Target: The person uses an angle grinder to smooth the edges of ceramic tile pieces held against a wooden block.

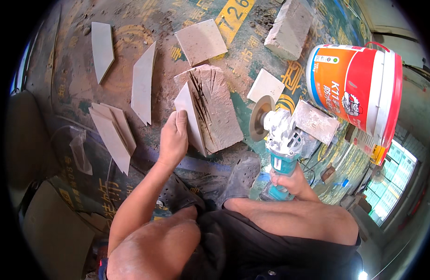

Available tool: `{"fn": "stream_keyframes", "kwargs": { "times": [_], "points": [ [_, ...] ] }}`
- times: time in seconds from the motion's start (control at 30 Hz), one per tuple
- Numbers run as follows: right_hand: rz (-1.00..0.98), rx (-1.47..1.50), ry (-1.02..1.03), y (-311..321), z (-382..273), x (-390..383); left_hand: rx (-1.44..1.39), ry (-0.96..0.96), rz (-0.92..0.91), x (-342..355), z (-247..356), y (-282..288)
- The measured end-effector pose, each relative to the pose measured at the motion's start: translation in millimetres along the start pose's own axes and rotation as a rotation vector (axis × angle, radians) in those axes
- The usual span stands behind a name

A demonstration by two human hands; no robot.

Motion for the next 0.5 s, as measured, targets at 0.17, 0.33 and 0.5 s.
{"fn": "stream_keyframes", "kwargs": {
  "times": [0.17, 0.33, 0.5],
  "points": [
    [0.022, -0.11, -0.02, -3.5, -1.8, -1.2, -0.032, -0.029, 0.068, -12.8, 18.8, -7.3],
    [0.045, -0.312, 0.015, -5.1, -2.7, -4.8, -0.321, 0.176, 0.016, -9.1, 10.9, -14.1],
    [-0.026, -0.576, 0.013, -3.0, -10.0, -7.9, -0.631, 0.326, 0.08, -11.0, 17.3, -18.5]
  ]
}}
Point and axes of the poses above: each hand's wrist, its own x-axis towards the middle knuckle, its own y-axis out of the back of the hand, z = x × y, the point moved 2 cm from there along x, towards the middle knuckle, and after that the axes turned 13 degrees about -y, right-handed, at the moved point
